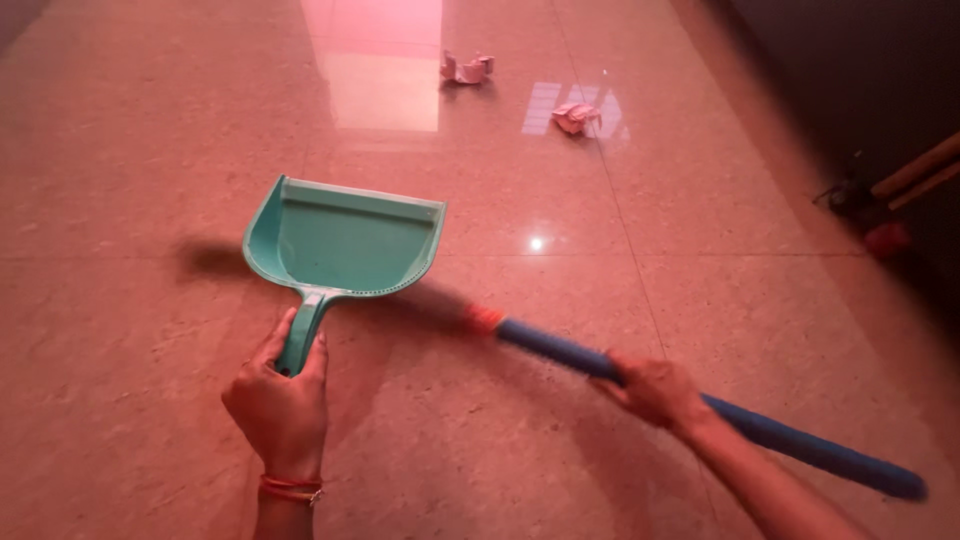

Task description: The person sweeps a tiled floor with a broom and dustpan, moving from the doorway into a bedroom. They sweep along the baseboards and corners, gathering small pieces of debris into a pile.

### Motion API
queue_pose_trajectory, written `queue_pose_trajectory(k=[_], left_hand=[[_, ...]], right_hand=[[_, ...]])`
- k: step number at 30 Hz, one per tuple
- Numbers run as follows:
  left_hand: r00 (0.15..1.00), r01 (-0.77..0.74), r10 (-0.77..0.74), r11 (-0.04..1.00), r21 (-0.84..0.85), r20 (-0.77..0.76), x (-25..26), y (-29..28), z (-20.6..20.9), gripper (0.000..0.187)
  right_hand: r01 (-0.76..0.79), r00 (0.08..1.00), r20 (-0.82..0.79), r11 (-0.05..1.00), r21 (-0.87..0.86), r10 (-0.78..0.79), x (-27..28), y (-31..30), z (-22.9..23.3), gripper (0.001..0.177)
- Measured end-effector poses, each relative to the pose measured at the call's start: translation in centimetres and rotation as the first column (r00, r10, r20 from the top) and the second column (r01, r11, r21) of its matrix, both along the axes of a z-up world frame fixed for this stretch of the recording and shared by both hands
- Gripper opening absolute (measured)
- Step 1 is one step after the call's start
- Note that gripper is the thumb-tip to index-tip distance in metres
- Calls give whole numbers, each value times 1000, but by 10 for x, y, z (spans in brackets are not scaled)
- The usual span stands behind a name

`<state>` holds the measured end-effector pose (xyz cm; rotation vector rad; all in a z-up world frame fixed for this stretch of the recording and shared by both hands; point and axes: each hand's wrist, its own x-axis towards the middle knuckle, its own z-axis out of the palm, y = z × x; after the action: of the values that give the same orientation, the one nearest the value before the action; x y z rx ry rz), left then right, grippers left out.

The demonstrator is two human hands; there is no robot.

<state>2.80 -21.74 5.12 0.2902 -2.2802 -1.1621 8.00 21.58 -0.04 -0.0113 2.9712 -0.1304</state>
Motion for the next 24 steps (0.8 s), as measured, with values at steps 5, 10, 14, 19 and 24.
queue_pose_trajectory(k=[5,10,14,19,24], left_hand=[[991,-60,60,998,-3,119,-1,-26,4,40],[997,-81,81,997,19,15,-13,-36,2,39],[994,-107,110,991,83,-24,-30,-37,-3,39],[987,-148,150,989,26,-64,-38,-51,-23,38],[977,-192,199,977,94,-78,-38,-65,-42,34]], right_hand=[[250,968,-8,955,162,-252,-33,-17,37,51],[298,948,72,945,137,-309,-51,-67,47,53],[-135,989,69,991,22,133,-40,-116,32,47],[-510,859,40,860,-25,511,-46,-169,7,47],[-295,950,94,954,-58,299,-76,-178,3,41]])
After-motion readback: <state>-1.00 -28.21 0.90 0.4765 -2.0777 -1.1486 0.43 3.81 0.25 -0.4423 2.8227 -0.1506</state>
